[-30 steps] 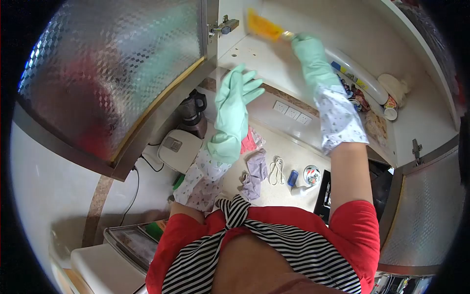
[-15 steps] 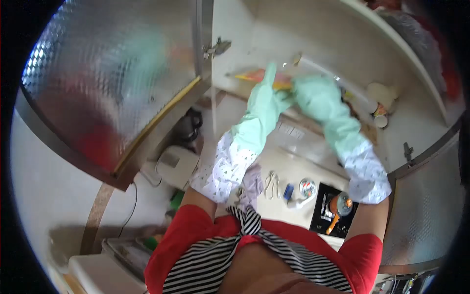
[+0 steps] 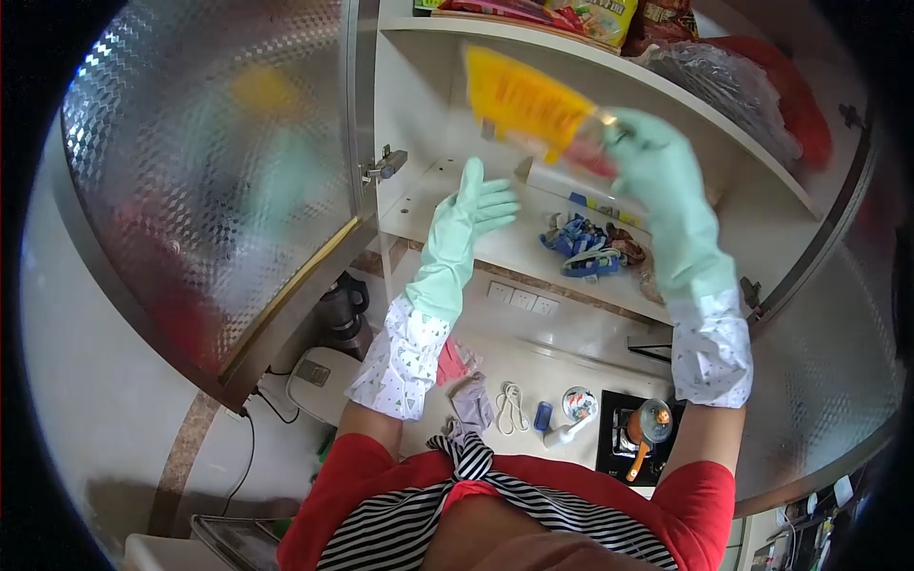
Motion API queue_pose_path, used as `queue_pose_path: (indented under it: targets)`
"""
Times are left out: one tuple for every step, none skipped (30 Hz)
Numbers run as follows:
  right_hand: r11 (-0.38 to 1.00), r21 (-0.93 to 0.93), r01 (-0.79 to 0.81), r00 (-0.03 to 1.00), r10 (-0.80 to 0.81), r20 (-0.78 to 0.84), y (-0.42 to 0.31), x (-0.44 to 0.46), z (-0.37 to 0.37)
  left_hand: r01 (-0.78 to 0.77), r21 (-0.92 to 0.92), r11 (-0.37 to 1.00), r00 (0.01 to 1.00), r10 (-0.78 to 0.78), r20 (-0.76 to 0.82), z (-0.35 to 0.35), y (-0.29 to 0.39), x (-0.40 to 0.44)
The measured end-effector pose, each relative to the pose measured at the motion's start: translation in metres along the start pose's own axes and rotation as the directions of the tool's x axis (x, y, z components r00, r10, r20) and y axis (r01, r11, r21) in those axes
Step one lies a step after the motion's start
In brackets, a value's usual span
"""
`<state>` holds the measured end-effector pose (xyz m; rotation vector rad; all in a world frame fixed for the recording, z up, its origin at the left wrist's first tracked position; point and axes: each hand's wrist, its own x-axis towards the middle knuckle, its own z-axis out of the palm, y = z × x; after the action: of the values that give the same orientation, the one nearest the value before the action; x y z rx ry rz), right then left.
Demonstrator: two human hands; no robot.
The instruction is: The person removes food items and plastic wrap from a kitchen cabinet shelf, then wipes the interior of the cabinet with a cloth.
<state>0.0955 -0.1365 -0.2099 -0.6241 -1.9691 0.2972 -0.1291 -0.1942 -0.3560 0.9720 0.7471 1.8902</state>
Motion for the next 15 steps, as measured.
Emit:
queue_pose_path:
  targets:
    - [0.971,0.183,-0.156,0.988,0.156,0.013,-0.02,0.006,-0.018,-0.007,-0.002,1.0,1.0,0.007,0.003,-0.007,-0.01,0.002]
    - [0.954,0.287,-0.091,0.991,0.114,-0.064,-0.039,0.01,-0.031,-0.089,0.222,0.971,0.99,0.111,-0.088,-0.013,-0.02,0.004]
    - [0.924,0.381,-0.02,0.986,0.081,-0.144,-0.054,0.014,-0.041,-0.142,0.439,0.887,0.961,0.229,-0.154,-0.017,-0.027,0.006]
    - [0.931,0.363,0.046,0.979,0.03,-0.202,-0.056,0.026,-0.055,-0.148,0.436,0.888,0.961,0.234,-0.15,-0.02,-0.035,0.009]
    - [0.934,0.34,0.11,0.966,-0.02,-0.257,-0.056,0.042,-0.068,-0.24,0.708,0.664,0.896,0.432,-0.101,-0.022,-0.041,0.011]
    - [0.945,0.293,0.149,0.942,-0.046,-0.332,-0.065,0.051,-0.074,-0.27,0.895,0.356,0.808,0.59,0.01,-0.022,-0.047,0.014]
    - [0.953,0.242,0.184,0.912,-0.074,-0.403,-0.079,0.057,-0.081,-0.274,0.892,0.359,0.807,0.591,0.01,-0.021,-0.052,0.018]
    - [0.95,0.15,0.276,0.916,-0.212,-0.34,-0.125,0.03,-0.071,-0.249,0.934,0.255,0.762,0.646,0.027,-0.018,-0.057,0.022]
    - [0.951,0.143,0.275,0.916,-0.214,-0.339,-0.121,0.043,-0.071,-0.215,0.965,0.15,0.716,0.696,0.051,-0.015,-0.06,0.023]
    - [0.971,0.052,0.235,0.923,-0.206,-0.326,-0.113,0.066,-0.071,-0.219,0.963,0.155,0.718,0.694,0.051,-0.014,-0.062,0.023]
    - [0.981,-0.039,0.193,0.929,-0.195,-0.313,-0.104,0.079,-0.07,-0.205,0.978,0.021,0.689,0.713,0.13,-0.014,-0.061,0.023]
    - [0.975,0.069,0.212,0.942,-0.185,-0.281,-0.111,0.073,-0.054,-0.187,0.976,-0.114,0.659,0.722,0.21,-0.014,-0.062,0.023]
    - [0.983,-0.164,0.089,0.964,-0.126,-0.234,-0.126,0.07,-0.049,-0.191,0.976,-0.109,0.66,0.721,0.21,-0.014,-0.063,0.025]
    - [0.993,-0.049,0.111,0.976,-0.118,-0.184,-0.125,0.068,-0.04,-0.192,0.977,-0.092,0.671,0.715,0.199,-0.015,-0.064,0.027]
    - [0.99,0.069,0.123,0.985,-0.113,-0.131,-0.117,0.066,-0.031,-0.191,0.979,-0.074,0.683,0.706,0.186,-0.017,-0.066,0.029]
